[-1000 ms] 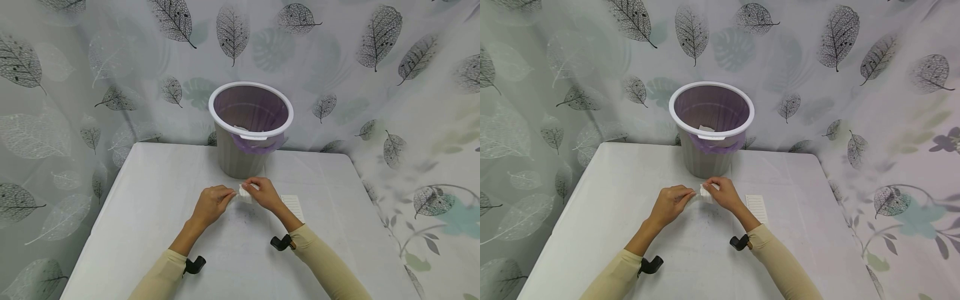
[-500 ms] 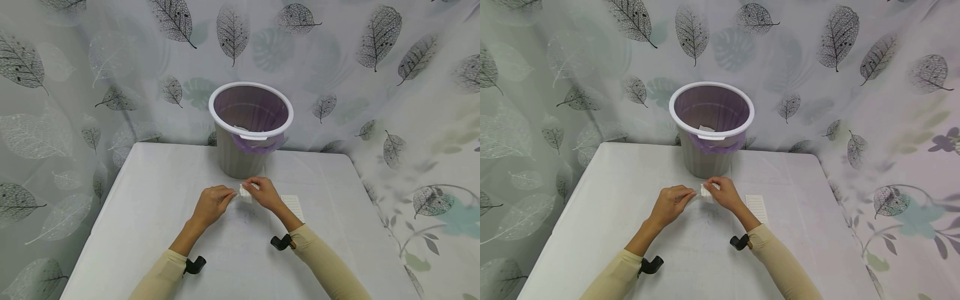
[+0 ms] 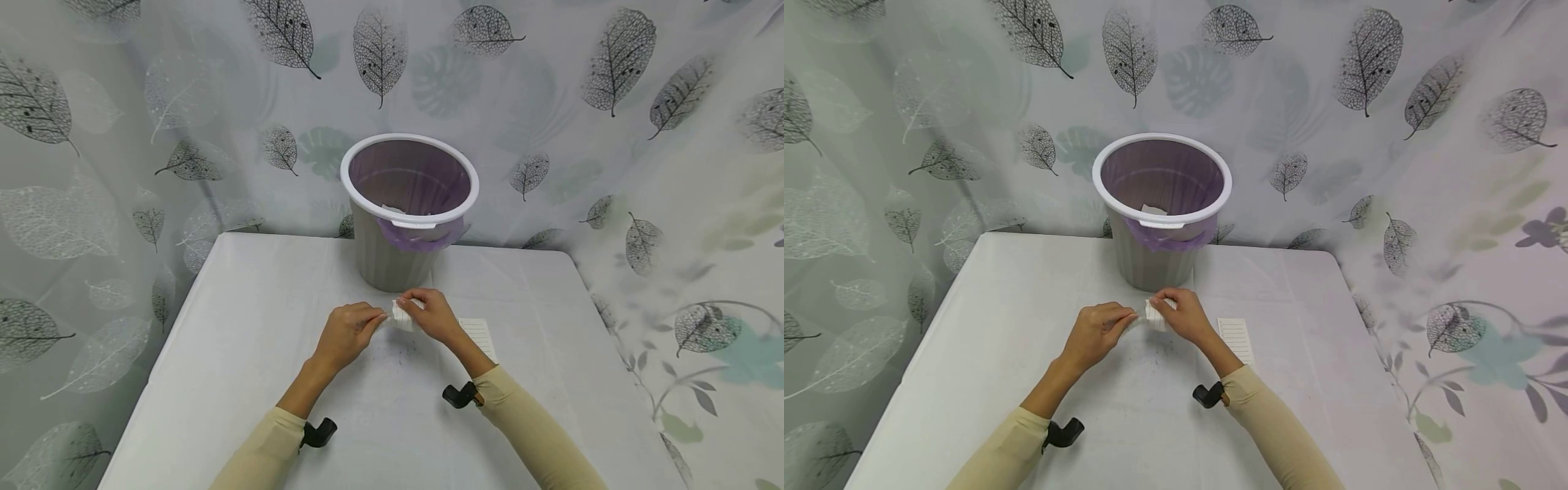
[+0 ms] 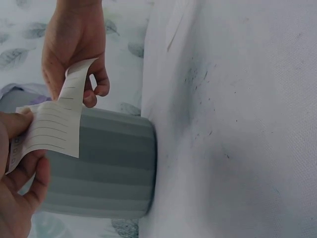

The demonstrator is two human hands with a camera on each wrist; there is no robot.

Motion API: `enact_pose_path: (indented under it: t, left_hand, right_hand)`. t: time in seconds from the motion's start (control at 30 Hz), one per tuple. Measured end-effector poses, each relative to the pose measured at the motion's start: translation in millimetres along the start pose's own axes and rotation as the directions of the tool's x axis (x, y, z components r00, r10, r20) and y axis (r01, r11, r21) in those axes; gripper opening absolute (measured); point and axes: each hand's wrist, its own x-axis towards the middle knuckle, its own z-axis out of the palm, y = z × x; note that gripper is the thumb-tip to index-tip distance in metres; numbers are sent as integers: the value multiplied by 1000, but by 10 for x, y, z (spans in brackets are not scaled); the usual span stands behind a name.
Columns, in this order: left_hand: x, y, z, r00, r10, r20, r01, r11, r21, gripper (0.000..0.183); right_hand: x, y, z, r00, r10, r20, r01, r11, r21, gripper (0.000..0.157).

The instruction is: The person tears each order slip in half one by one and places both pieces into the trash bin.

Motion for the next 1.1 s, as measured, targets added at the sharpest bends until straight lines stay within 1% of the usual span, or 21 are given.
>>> enact_pose_path:
  t: [0.07,0.33,0.77,1.1]
  left_hand:
    - [1,3,1,1000,2,-2,-2,1000,0,3]
    - [12,19,6,1000,3,2,-3,1000,1,3]
    - [6,27,13,1000,8,-5,-8,1000,-3,3]
    - [12,50,12,999,30,-18,-31,1000,-5,4]
  right_hand:
    - [1,-4,-3,1000,8,1,-8,1000,-2,19]
    - [-6,-16,-15,1000,-18,-4,18,1000,6,20]
    - [-14,28,-32,1000,-31,-6,31,999,9,20]
    - [-16,48,-37,1000,-11,-14,11,1000,8,20]
